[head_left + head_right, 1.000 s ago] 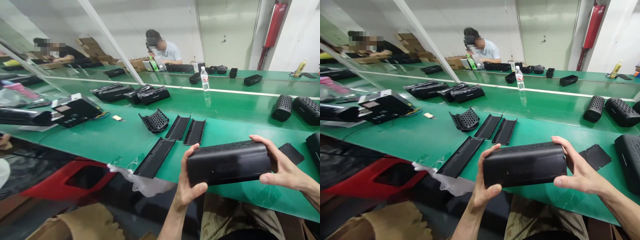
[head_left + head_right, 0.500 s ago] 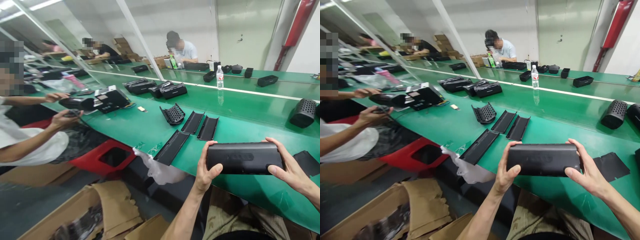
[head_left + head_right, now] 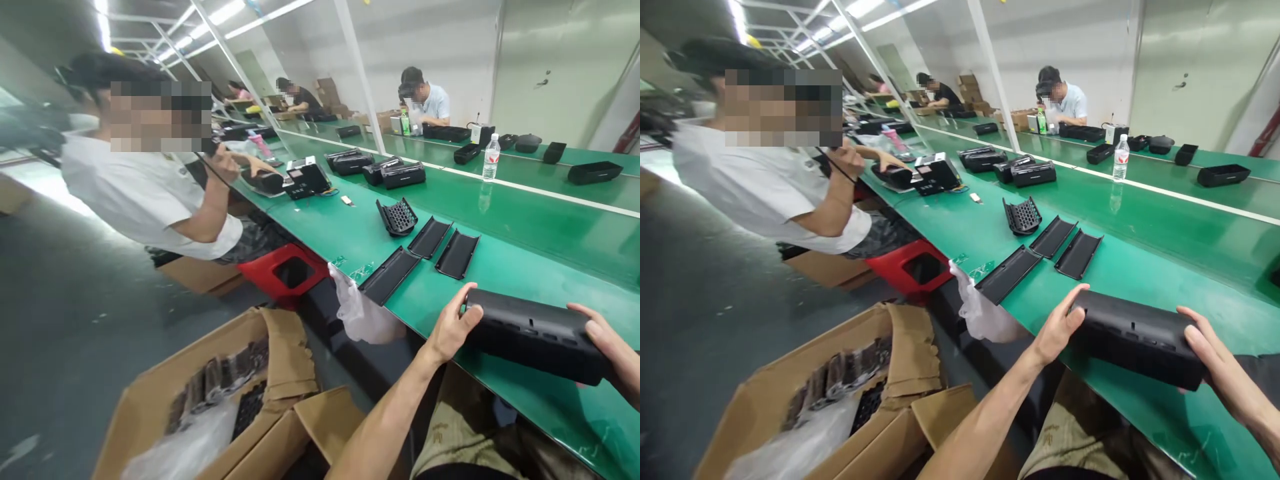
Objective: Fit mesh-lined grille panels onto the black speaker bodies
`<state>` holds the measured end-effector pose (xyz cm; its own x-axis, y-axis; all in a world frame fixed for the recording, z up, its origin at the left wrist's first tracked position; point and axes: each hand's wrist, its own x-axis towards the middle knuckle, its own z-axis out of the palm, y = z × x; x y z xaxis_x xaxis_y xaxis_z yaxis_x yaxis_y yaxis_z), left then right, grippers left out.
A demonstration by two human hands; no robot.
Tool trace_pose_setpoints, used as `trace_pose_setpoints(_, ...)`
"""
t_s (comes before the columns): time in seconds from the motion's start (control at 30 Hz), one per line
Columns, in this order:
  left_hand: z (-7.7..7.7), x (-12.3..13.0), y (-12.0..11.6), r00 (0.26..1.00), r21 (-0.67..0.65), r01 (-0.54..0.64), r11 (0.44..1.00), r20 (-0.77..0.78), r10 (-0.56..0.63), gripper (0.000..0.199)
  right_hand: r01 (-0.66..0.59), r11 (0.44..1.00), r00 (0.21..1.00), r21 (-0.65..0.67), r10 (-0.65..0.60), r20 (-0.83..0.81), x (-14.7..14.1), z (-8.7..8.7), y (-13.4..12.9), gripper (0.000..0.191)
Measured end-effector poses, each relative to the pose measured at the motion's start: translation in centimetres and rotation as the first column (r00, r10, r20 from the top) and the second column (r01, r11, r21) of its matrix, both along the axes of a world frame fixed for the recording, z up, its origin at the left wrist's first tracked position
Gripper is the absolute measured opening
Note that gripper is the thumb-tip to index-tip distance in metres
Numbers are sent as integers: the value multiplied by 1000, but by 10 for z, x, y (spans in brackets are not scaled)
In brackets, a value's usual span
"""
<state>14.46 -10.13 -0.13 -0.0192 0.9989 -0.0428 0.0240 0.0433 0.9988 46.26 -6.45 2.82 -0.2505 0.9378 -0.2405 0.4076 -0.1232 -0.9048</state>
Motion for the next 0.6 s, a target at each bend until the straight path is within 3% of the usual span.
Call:
trace_pose_setpoints(0.1,7,-11,3,997,-124,72,990,5,-72,97,-35,982,998,-186,24,-65,-6,10,-4,99)
trace_pose_setpoints(0.23,13,-20,-1,963,-136,240,961,155,-219,117,-71,984,995,-163,58,-85,-1,7,-6,102)
trace_pose_setpoints(0.43,11,-17,-4,994,-70,109,992,12,-108,103,-50,978,981,-201,10,-193,-2,-2,-11,92)
trace_pose_setpoints(0.5,9,-20,-4,989,-76,147,986,18,-146,110,-43,977,980,-207,1,-197,-4,-2,-13,91)
trace_pose_setpoints(0.6,3,-23,-7,954,-17,266,964,151,-260,137,-43,977,978,-211,-3,-209,-5,-2,-16,90)
